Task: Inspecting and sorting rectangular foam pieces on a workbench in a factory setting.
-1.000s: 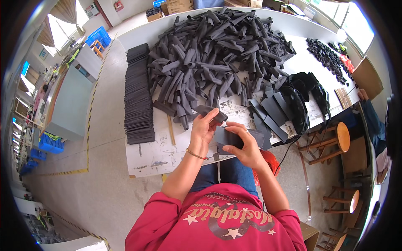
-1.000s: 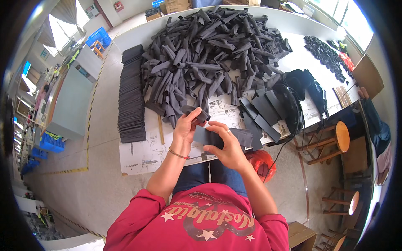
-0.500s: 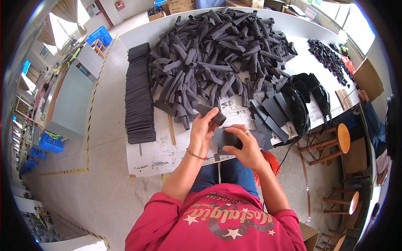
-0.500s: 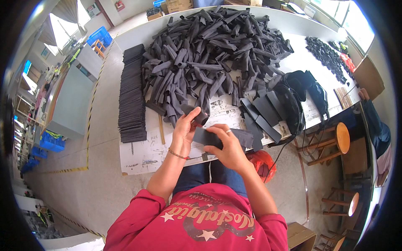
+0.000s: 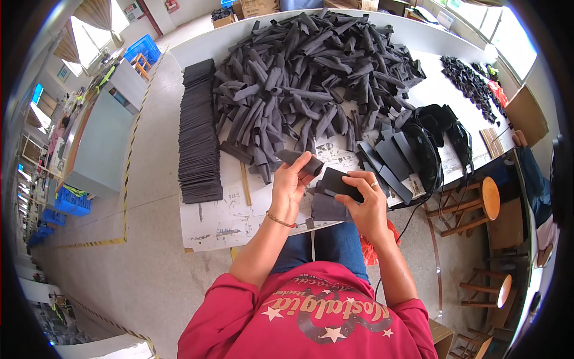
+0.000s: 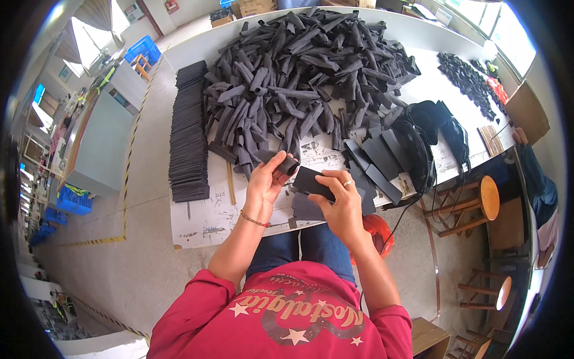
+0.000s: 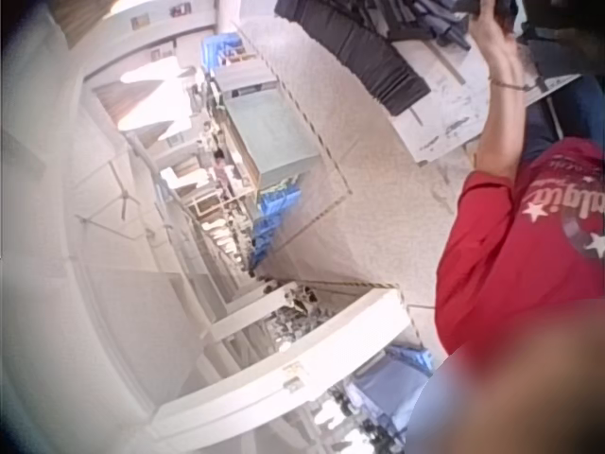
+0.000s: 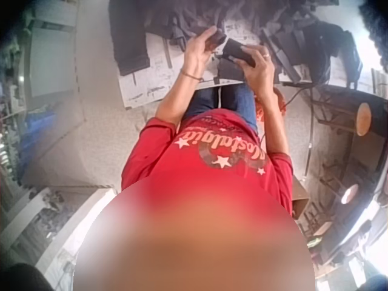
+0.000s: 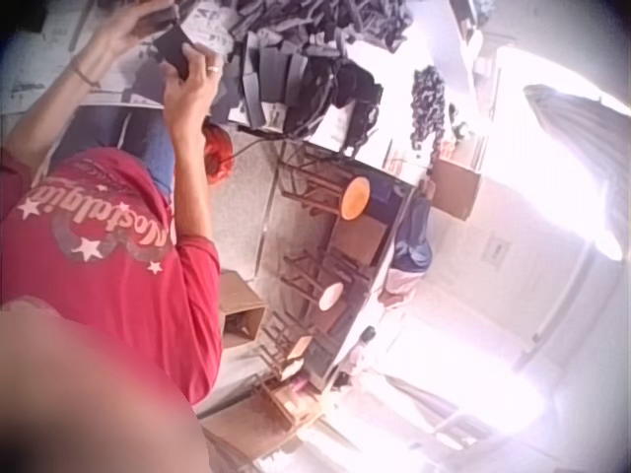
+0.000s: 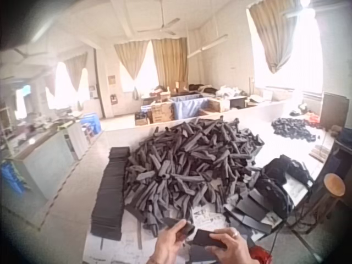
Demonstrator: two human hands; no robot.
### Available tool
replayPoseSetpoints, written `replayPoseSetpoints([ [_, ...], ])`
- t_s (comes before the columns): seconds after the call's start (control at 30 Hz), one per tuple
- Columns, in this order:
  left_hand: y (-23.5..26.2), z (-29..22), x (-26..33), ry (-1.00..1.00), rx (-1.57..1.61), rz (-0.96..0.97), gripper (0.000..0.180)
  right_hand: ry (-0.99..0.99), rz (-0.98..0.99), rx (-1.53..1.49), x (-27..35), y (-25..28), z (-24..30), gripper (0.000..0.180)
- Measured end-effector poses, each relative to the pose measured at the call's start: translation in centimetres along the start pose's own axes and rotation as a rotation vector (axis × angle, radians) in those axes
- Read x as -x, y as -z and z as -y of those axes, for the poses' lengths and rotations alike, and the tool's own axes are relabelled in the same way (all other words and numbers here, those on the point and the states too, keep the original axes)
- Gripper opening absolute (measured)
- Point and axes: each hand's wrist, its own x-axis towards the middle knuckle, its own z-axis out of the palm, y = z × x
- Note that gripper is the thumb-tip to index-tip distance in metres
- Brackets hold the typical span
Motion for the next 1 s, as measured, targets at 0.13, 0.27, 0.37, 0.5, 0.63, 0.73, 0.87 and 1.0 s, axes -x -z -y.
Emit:
replayPoseSetpoints([
  [0.13, -0.5, -0.2, 0.5, 0.004, -0.002, 0.007, 0.022, -0.042, -0.014, -0.081, 0.5, -0.2, -0.1, 0.034],
  [0.27, -0.6, -0.2, 0.6, 0.011, -0.023, 0.022, 0.025, -0.103, -0.028, -0.068, 0.0, -0.1, 1.1, 0.029],
  [0.37, -0.6, -0.1, 0.7, 0.011, -0.048, 0.029, 0.026, -0.157, -0.023, -0.073, -0.2, -0.2, 1.5, 0.029],
  [0.5, -0.9, -0.1, 1.1, 0.027, -0.107, 0.056, 0.025, -0.103, -0.046, -0.068, -0.2, -0.7, 0.7, 0.029],
  [0.63, -0.9, 0.2, 1.1, 0.044, -0.147, 0.066, 0.025, 0.052, -0.110, 0.075, -0.5, -0.9, -0.2, 0.023],
  [0.73, -1.0, 0.2, 1.3, 0.045, -0.096, 0.073, 0.029, 0.165, -0.146, 0.163, -0.9, -0.8, -0.3, 0.020],
  [0.87, -1.6, 0.3, 1.9, 0.011, -0.077, 0.066, 0.029, 0.306, -0.187, 0.285, -1.0, -0.9, -0.5, 0.022],
  [1.0, -2.8, 0.7, 3.3, -0.153, -0.122, 0.054, 0.030, 0.321, -0.201, 0.321, -1.0, -1.4, -0.4, 0.027],
])
